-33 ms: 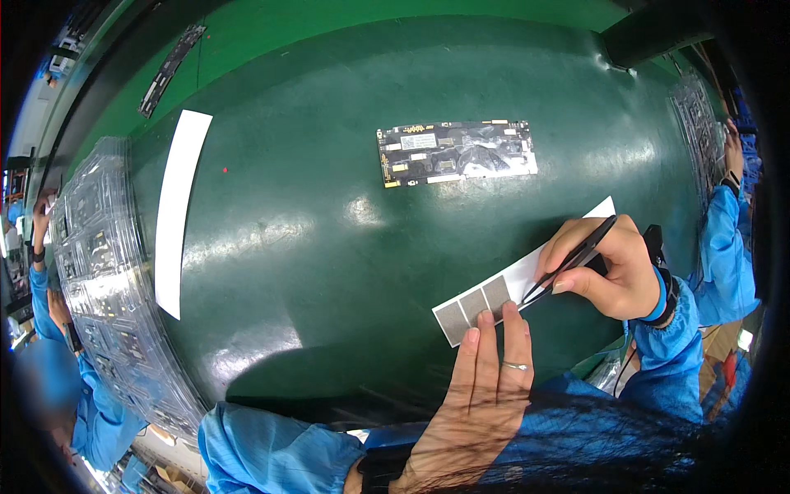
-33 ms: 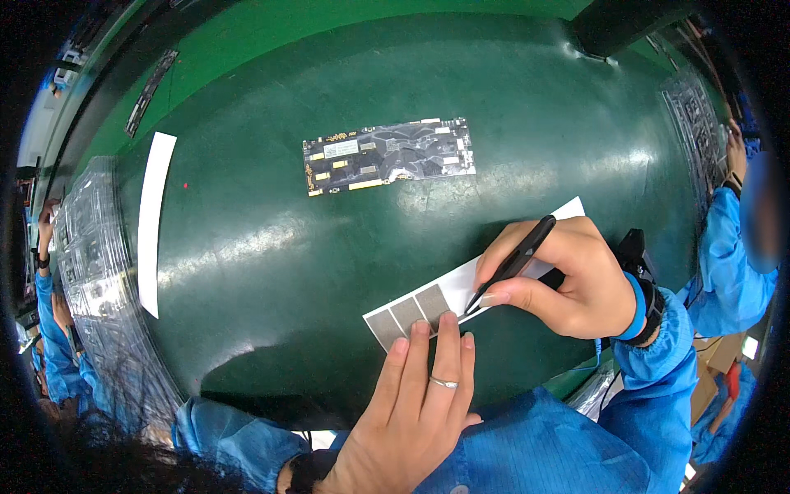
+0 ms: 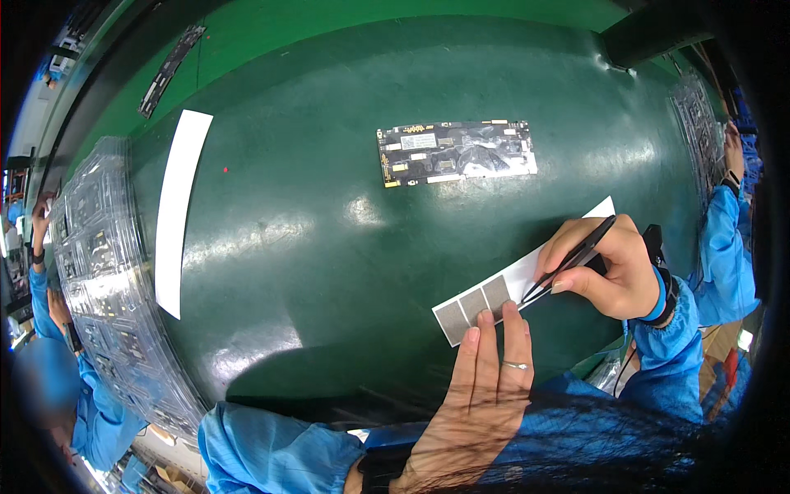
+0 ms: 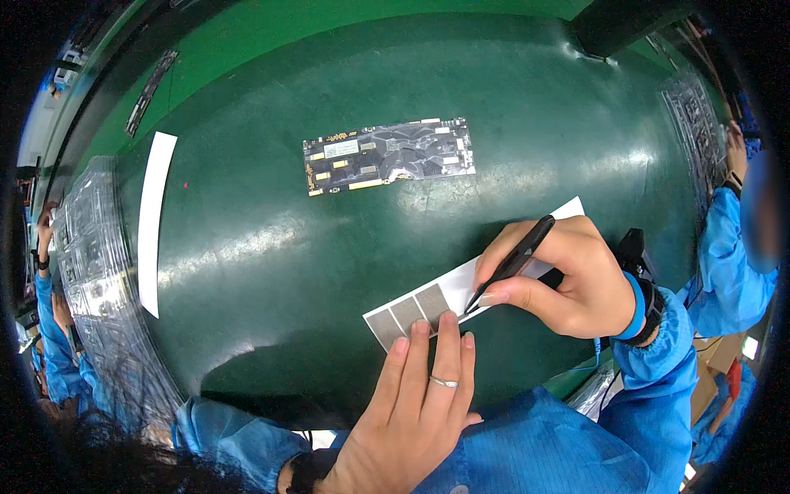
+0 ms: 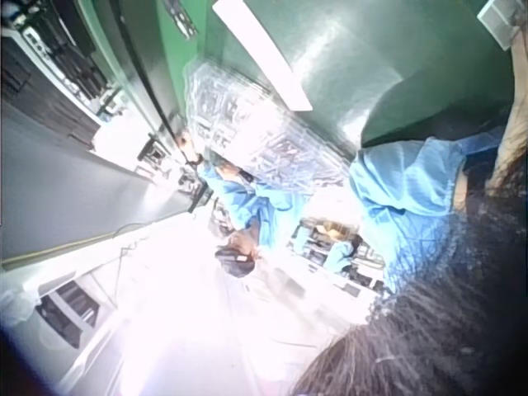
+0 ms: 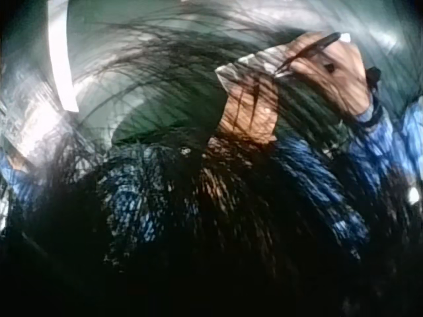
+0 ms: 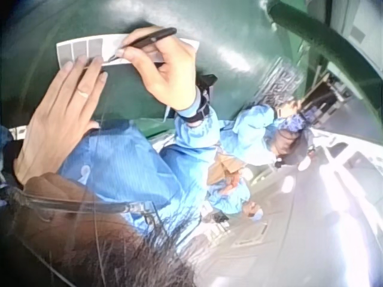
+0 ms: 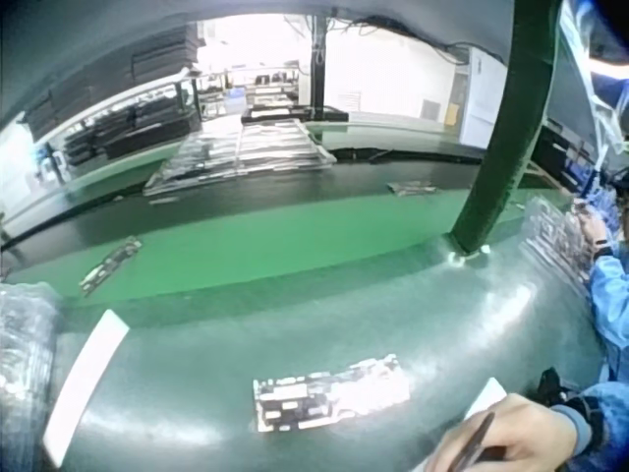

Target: The person assembles printed circuit boards by applying labels and small electronic parts from a component tray onto the boards using tweezers.

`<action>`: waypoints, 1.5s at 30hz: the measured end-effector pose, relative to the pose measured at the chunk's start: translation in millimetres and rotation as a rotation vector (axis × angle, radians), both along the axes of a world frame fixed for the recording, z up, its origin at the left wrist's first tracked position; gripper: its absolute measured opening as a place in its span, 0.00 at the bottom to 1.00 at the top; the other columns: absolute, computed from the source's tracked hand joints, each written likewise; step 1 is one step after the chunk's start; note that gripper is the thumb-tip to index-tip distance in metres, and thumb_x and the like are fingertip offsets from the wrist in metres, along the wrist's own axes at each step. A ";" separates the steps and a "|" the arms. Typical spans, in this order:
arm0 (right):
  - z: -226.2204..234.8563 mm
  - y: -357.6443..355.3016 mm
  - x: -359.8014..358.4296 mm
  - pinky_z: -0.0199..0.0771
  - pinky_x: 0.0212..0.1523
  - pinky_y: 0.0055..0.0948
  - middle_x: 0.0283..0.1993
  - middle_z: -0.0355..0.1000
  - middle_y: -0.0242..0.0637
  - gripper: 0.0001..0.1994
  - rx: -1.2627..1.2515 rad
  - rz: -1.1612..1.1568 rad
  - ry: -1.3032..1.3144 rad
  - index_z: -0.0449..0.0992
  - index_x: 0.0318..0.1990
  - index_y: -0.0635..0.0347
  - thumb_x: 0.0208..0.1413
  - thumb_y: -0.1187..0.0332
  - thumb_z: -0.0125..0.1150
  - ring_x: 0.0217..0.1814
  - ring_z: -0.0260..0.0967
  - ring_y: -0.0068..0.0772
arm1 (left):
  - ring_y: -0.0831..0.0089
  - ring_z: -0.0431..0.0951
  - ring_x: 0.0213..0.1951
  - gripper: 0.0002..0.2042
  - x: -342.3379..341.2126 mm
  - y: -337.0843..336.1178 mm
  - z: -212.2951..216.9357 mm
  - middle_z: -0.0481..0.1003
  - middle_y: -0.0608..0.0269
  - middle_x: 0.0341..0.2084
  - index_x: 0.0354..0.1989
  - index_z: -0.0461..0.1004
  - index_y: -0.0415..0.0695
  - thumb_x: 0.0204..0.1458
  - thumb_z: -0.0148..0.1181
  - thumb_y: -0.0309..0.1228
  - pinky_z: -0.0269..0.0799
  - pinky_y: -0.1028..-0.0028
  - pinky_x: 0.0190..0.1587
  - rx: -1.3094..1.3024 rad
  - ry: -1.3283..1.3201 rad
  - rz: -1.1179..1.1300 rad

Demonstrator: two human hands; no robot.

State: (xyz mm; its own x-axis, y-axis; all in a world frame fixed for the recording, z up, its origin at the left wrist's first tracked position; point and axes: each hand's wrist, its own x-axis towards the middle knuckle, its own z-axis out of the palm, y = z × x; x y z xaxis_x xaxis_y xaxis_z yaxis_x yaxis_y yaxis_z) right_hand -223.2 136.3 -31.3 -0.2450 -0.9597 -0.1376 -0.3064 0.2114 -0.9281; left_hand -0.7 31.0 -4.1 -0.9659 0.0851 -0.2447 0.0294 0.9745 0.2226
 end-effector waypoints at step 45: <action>-19.3 -140.0 -3.6 0.76 0.39 0.21 0.33 0.78 0.36 0.10 -0.146 -0.307 -0.166 0.77 0.45 0.67 0.67 0.67 0.61 0.36 0.76 0.22 | 0.43 0.66 0.66 0.46 -41.1 -65.4 -29.3 0.61 0.32 0.66 0.64 0.66 0.31 0.45 0.66 0.59 0.57 0.52 0.71 -0.071 0.176 0.390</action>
